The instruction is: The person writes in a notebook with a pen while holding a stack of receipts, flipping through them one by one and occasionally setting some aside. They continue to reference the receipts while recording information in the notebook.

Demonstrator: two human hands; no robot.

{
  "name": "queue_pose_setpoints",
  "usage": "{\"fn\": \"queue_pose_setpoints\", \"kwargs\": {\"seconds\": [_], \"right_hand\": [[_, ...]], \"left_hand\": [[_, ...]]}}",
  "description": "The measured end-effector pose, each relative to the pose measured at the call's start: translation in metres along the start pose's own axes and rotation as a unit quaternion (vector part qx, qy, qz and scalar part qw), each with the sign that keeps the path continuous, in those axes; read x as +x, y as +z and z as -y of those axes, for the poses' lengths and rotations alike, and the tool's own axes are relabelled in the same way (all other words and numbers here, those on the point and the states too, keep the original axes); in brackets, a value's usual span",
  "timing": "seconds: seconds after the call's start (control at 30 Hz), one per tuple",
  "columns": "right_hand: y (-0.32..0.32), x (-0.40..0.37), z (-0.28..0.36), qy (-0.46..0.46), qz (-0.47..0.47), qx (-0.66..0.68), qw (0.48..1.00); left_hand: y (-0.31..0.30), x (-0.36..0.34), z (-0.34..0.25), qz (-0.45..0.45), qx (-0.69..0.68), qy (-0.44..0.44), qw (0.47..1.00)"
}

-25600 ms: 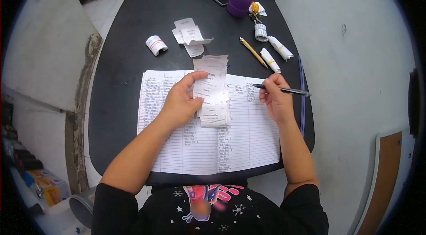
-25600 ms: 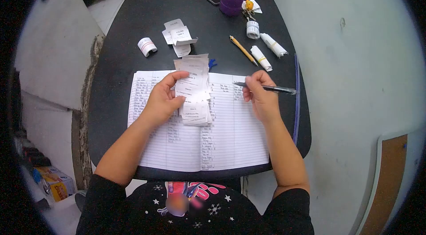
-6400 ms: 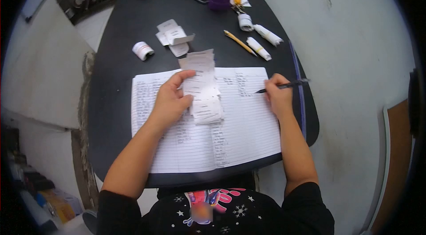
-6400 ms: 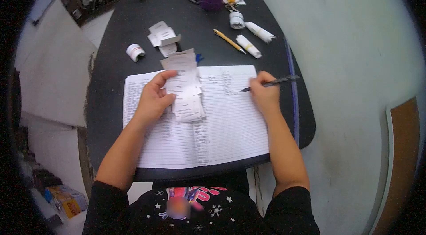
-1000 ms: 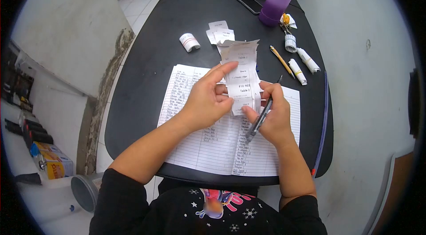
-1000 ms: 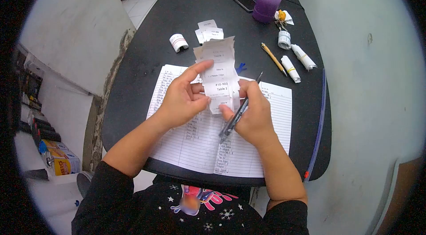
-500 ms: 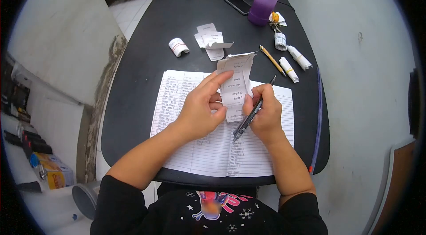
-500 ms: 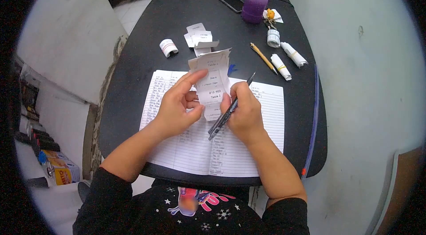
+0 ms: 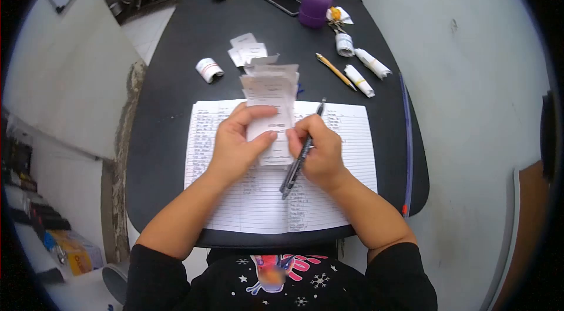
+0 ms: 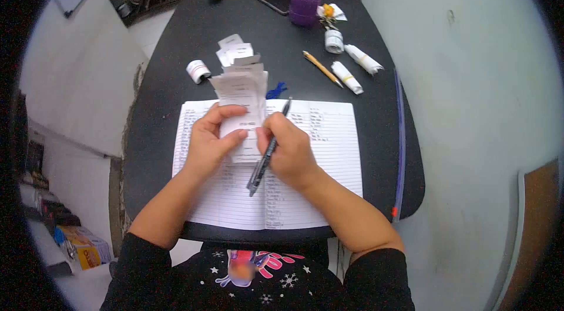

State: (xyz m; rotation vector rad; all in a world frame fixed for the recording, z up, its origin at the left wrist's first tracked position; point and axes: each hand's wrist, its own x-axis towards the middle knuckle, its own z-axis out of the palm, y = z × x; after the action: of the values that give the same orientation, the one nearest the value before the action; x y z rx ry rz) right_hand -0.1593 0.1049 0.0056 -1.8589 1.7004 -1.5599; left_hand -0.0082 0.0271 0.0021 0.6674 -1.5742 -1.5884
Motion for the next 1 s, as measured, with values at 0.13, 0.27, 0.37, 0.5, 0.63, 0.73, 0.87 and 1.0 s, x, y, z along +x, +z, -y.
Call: {"fn": "queue_pose_setpoints", "kwargs": {"seconds": [0.13, 0.27, 0.37, 0.5, 0.63, 0.73, 0.87, 1.0], "right_hand": [[-0.003, -0.001, -0.011, 0.131, 0.037, 0.081, 0.987], [-0.033, 0.023, -0.028, 0.08, -0.11, 0.176, 0.975], [-0.076, 0.035, -0.024, 0.168, -0.12, 0.297, 0.932], [-0.082, 0.027, -0.046, 0.252, -0.064, 0.247, 0.933], [-0.073, 0.015, -0.072, 0.312, -0.075, 0.252, 0.913], [-0.075, 0.014, -0.091, 0.333, -0.104, 0.259, 0.901], [-0.076, 0.011, -0.104, 0.301, -0.113, 0.271, 0.907], [-0.077, 0.008, -0.1, 0.286, -0.106, 0.247, 0.92]], "left_hand": [[0.002, 0.0, -0.004, -0.002, 0.006, -0.016, 1.0], [0.001, 0.002, -0.004, -0.011, 0.041, -0.014, 0.999], [-0.001, 0.003, -0.003, -0.018, 0.054, -0.011, 0.998], [-0.005, 0.004, -0.003, -0.017, 0.065, -0.014, 0.998], [-0.006, 0.006, 0.0, -0.007, 0.084, -0.018, 0.996], [-0.005, 0.006, 0.002, -0.001, 0.091, -0.025, 0.996], [-0.003, 0.005, 0.0, -0.019, 0.086, -0.035, 0.995], [-0.002, 0.006, -0.001, -0.021, 0.085, -0.041, 0.995]]}}
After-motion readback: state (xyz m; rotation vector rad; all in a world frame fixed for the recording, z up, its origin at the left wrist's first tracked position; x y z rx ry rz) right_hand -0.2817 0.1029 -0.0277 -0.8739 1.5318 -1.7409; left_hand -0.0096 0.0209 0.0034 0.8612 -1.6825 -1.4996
